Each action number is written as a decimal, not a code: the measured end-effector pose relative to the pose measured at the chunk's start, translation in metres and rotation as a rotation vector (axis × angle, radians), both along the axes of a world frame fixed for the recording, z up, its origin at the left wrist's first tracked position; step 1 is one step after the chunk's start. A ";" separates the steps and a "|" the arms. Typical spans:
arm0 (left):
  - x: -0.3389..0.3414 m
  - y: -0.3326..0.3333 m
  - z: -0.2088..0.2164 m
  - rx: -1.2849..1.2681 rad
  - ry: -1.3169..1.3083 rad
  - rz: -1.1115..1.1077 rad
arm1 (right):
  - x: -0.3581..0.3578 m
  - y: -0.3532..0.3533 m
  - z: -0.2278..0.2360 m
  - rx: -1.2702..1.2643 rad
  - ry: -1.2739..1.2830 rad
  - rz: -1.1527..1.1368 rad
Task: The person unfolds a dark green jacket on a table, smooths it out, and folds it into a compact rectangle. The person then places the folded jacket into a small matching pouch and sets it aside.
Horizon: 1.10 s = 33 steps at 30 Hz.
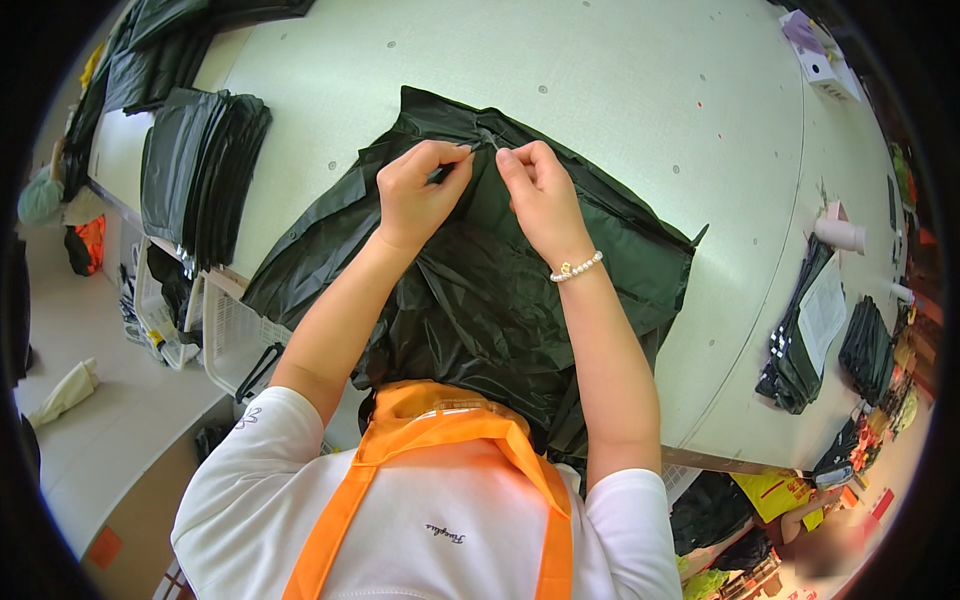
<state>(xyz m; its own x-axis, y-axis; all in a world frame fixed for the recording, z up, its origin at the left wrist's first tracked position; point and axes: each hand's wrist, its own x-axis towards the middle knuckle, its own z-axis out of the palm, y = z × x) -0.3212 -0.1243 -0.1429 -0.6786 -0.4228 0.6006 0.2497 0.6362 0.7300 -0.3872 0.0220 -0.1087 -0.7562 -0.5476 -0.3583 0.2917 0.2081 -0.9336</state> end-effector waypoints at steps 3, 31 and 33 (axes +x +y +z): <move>-0.001 0.001 -0.002 -0.020 0.034 0.007 | 0.001 -0.006 -0.002 0.003 0.056 -0.004; 0.081 -0.040 -0.049 0.930 -0.688 0.003 | 0.094 0.253 -0.069 0.652 0.189 -0.666; 0.070 -0.033 -0.048 1.082 -0.665 -0.049 | 0.097 0.223 -0.095 0.138 0.288 -0.748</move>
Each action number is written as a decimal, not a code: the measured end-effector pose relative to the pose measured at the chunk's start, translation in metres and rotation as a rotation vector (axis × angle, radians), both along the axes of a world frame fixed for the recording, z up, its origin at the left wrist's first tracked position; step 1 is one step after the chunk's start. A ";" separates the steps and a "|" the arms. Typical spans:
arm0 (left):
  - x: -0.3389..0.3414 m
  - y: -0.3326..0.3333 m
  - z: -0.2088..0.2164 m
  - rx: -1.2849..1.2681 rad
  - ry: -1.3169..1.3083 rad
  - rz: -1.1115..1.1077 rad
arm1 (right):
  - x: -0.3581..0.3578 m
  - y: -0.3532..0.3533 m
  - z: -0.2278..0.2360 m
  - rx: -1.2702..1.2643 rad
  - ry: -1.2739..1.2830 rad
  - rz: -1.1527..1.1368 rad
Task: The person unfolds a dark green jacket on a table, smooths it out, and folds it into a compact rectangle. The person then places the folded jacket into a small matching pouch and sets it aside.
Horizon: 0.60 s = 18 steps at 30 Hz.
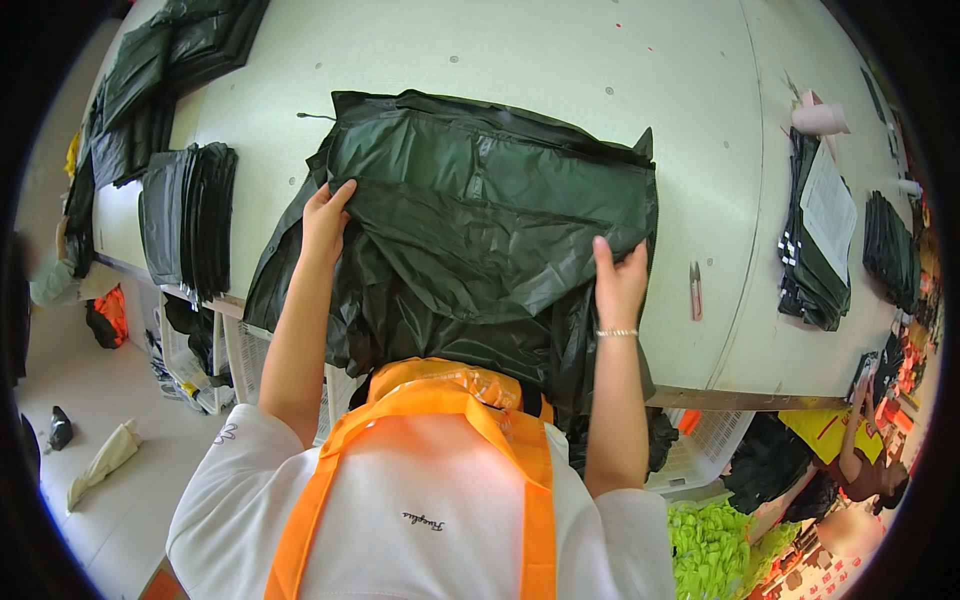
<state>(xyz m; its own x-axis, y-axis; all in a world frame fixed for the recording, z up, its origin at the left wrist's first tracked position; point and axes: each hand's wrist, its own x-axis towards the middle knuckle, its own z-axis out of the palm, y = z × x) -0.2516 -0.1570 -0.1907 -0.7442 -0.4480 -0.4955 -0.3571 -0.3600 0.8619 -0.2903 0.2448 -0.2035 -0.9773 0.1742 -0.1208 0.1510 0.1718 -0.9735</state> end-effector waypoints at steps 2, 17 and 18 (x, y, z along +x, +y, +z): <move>-0.004 0.006 0.000 -0.041 0.090 0.100 | -0.010 -0.014 0.007 -0.165 -0.080 -0.156; -0.013 0.096 -0.007 -1.337 0.345 -1.110 | 0.011 -0.106 0.018 0.484 0.102 0.919; -0.013 0.094 -0.010 -1.336 0.358 -1.116 | 0.014 -0.095 0.023 0.432 0.106 0.962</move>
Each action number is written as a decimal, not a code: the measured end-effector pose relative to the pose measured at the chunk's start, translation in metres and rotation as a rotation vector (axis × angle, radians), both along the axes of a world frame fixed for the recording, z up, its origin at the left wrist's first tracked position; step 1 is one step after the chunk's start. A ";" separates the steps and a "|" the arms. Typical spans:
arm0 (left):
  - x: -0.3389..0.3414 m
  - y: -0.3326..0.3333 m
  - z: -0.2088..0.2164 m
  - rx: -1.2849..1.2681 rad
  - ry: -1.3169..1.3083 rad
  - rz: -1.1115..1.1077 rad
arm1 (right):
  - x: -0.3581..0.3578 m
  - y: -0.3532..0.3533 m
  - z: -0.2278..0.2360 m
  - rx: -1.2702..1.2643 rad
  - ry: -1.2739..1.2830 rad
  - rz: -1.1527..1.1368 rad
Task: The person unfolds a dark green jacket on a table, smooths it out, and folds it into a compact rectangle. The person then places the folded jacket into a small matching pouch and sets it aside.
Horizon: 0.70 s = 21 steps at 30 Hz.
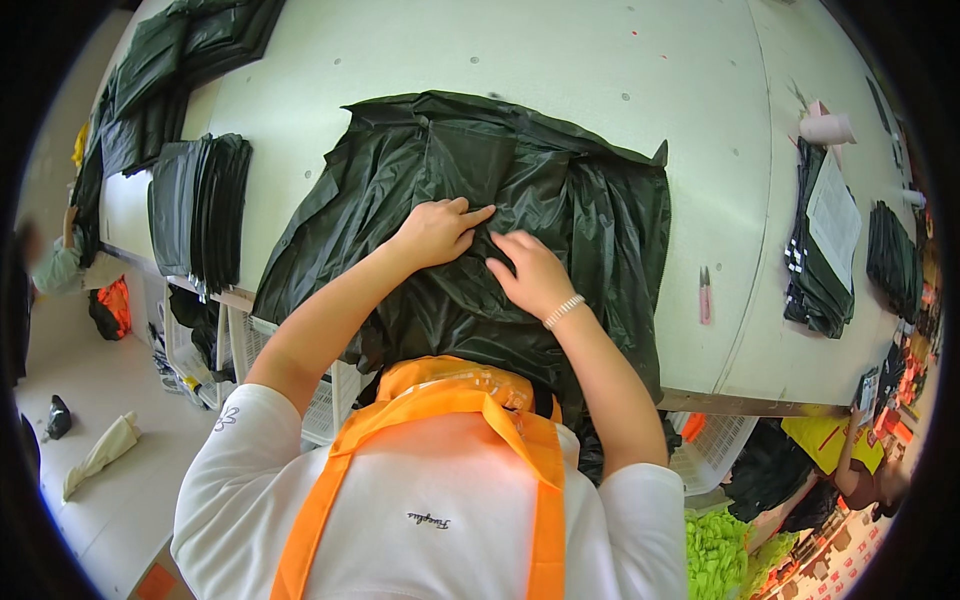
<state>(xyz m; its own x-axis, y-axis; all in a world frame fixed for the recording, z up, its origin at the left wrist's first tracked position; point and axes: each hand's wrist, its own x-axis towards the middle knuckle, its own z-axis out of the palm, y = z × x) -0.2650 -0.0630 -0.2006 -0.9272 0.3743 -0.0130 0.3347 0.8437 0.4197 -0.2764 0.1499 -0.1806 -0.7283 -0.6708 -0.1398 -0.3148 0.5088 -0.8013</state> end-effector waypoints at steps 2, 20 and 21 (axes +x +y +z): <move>0.002 -0.004 -0.003 0.018 -0.026 0.013 | 0.009 0.024 0.022 0.043 0.182 0.225; 0.029 0.010 0.015 -0.078 0.029 -0.188 | -0.045 -0.040 0.012 0.614 -0.074 -0.217; 0.028 0.007 0.004 -0.038 0.032 -0.169 | -0.033 -0.036 0.015 0.428 0.296 -0.180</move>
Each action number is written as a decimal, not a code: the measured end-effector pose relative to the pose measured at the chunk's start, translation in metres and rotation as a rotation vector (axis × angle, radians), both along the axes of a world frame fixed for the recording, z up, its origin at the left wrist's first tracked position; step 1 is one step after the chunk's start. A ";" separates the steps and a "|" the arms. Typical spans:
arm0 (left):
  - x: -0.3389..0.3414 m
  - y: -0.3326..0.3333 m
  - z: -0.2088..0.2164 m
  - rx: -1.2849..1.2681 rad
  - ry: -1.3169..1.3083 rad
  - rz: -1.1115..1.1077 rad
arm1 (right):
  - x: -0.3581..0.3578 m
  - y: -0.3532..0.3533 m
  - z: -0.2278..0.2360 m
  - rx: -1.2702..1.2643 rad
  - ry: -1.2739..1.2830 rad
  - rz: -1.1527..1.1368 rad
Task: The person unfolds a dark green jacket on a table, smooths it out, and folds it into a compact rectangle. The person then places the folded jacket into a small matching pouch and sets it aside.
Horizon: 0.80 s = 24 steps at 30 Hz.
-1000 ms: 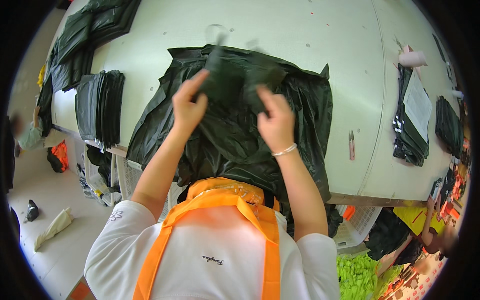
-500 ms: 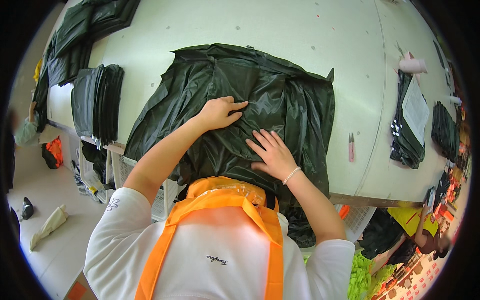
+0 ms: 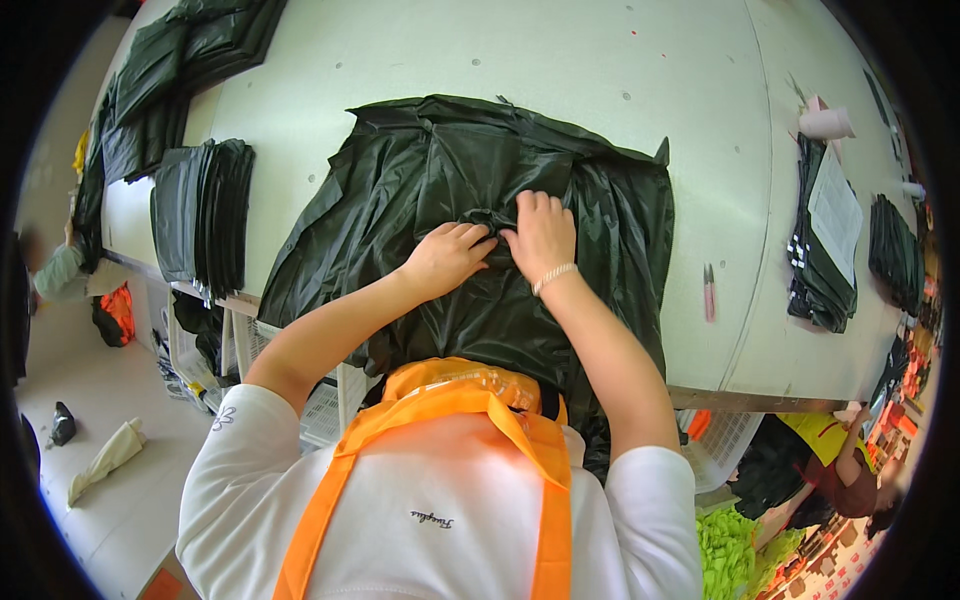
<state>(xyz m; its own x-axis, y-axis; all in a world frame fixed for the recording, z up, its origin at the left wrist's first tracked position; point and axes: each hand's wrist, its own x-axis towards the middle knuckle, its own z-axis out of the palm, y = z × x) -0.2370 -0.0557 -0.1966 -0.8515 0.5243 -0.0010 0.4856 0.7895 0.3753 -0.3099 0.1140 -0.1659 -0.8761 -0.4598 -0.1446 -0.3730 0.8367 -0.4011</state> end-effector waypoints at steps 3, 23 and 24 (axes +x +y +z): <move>-0.014 -0.009 -0.006 0.105 -0.016 0.038 | 0.035 0.007 -0.006 -0.233 0.210 0.219; -0.076 -0.041 -0.017 0.649 -0.510 0.418 | -0.023 -0.009 -0.046 -0.433 0.082 0.011; -0.075 -0.035 -0.018 0.486 -0.248 0.388 | -0.029 -0.012 -0.048 -0.443 -0.007 -0.046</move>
<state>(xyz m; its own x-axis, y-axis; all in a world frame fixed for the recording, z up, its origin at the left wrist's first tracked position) -0.3118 -0.0906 -0.2143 -0.9834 0.1706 -0.0622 0.0542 0.6027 0.7962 -0.3386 0.1024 -0.2144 -0.8970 -0.4391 0.0518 -0.3354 0.5995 -0.7267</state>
